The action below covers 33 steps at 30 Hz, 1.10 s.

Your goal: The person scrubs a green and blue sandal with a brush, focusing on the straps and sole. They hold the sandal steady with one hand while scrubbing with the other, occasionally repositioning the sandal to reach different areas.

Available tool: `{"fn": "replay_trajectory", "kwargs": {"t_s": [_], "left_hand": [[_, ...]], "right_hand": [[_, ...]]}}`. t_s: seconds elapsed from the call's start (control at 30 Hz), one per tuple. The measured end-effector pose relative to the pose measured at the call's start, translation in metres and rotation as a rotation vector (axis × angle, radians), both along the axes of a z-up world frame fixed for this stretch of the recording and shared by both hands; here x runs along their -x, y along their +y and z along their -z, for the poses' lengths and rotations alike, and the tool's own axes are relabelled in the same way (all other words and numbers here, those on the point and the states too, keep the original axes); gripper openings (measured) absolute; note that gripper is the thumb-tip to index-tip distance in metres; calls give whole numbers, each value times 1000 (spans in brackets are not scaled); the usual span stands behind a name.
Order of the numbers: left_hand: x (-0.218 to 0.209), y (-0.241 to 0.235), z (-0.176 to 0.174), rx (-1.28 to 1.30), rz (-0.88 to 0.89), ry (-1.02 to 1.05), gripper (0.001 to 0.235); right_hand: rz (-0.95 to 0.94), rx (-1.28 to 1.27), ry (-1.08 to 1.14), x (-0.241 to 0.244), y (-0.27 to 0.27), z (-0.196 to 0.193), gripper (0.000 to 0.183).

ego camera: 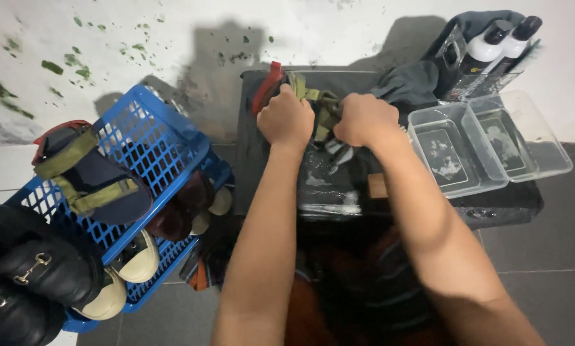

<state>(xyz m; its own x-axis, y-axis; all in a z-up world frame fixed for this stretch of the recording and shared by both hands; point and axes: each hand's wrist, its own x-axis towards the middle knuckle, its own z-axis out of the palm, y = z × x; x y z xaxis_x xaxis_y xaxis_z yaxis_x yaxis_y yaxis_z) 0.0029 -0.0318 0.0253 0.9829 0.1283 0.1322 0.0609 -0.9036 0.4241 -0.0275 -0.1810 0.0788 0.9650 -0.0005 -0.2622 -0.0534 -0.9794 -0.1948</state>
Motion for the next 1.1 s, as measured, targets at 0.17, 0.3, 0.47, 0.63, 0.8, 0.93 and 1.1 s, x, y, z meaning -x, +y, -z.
{"fn": "replay_trajectory", "kwargs": {"t_s": [0.17,0.3,0.47,0.63,0.8,0.93,1.1], "left_hand": [[5,-10,-8,66,-65,61,38],[30,-21,-36,167,-119,142,42],[44,-27,-47,194,-147,91,41],[49,-28,-49,217,-159,108,44],[53,-28,-48,246,-163,137,47],[50,-28,-46,234,-143,128,47],[42,-27,-38,170,-153,123,42]], "right_hand": [[94,-98,-72,-2,1,0,52],[101,-102,88,1,3,0,53],[126,-141,49,3,0,3,49],[67,-124,90,15,-5,7,52],[213,-274,-7,27,-1,-14,52],[158,-219,80,30,4,-20,53],[193,-331,-20,18,-2,-8,54]]}}
